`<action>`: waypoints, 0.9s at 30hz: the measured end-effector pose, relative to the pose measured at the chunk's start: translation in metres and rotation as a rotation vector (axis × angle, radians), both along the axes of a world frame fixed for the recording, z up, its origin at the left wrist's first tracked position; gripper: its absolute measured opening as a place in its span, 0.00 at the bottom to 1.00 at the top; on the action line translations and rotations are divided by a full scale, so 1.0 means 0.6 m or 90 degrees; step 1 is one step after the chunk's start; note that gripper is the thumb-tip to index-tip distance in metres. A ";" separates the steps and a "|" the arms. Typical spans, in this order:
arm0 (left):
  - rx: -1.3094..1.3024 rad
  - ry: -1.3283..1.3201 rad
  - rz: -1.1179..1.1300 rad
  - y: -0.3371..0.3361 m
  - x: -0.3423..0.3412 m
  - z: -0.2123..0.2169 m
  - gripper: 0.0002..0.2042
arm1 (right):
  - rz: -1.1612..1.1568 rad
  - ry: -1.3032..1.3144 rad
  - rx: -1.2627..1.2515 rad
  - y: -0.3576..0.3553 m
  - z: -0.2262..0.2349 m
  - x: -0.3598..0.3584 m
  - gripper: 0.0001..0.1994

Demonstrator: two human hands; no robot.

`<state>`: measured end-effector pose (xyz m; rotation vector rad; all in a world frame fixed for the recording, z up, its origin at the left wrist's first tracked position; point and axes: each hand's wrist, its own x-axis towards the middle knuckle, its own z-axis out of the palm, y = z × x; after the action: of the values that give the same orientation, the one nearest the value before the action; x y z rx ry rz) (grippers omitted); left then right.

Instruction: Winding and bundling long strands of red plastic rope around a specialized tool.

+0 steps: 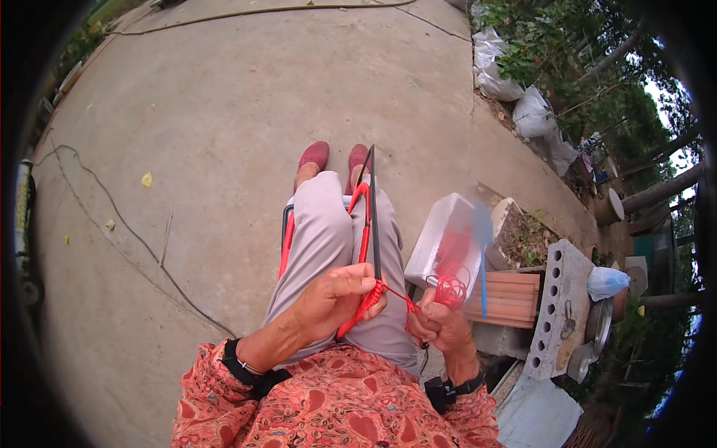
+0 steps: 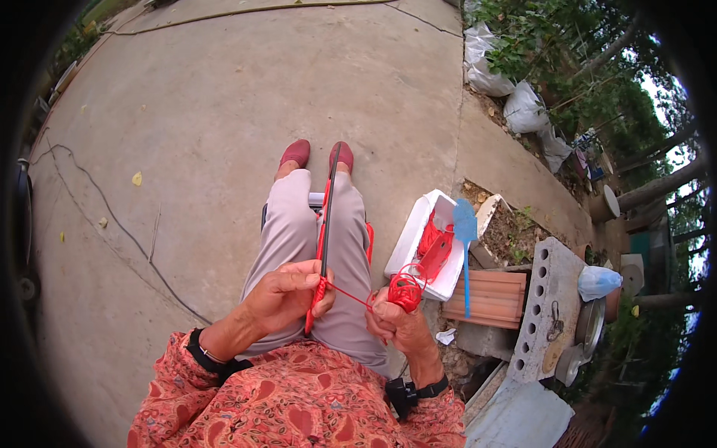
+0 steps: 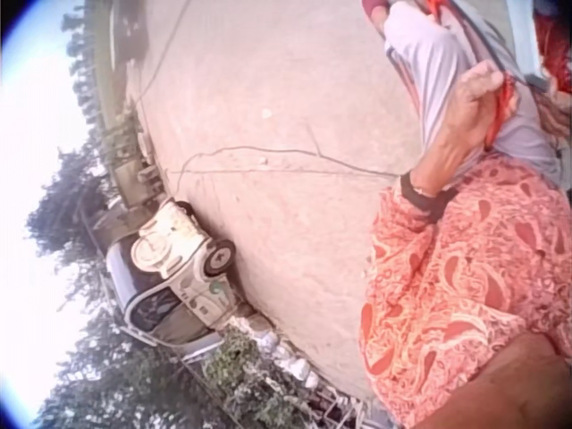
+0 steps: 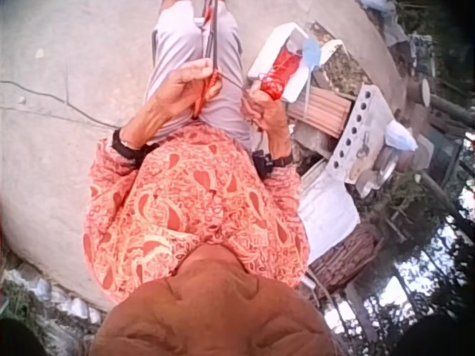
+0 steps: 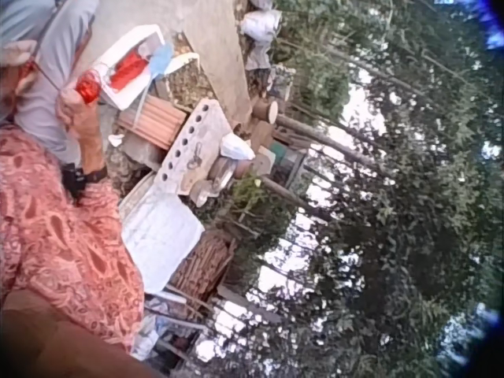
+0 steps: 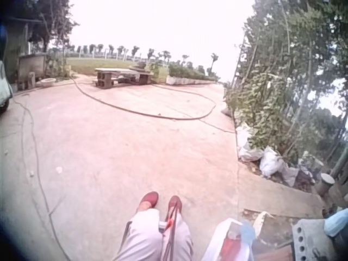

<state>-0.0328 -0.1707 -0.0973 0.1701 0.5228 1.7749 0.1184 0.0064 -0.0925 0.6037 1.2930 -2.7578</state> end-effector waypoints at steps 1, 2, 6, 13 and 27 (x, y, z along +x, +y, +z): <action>0.002 -0.001 0.001 0.001 -0.001 0.002 0.11 | 0.001 -0.001 0.002 -0.001 0.007 0.003 0.10; -0.003 -0.009 -0.003 0.000 -0.003 0.004 0.12 | 0.007 0.005 0.045 -0.006 0.017 0.008 0.10; -0.023 -0.010 0.001 -0.001 -0.003 0.002 0.12 | 0.013 0.092 0.036 -0.017 0.039 0.018 0.11; -0.007 0.021 0.017 -0.007 -0.003 0.002 0.12 | -0.026 -0.046 0.056 -0.004 0.032 0.004 0.09; -0.292 0.285 0.320 -0.037 -0.060 0.027 0.18 | 0.202 0.247 0.980 0.010 0.115 -0.224 0.19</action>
<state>-0.0687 -0.1930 -0.0812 0.1190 1.3749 2.0479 -0.0159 0.0124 -0.0234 -0.2191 3.0519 -1.1721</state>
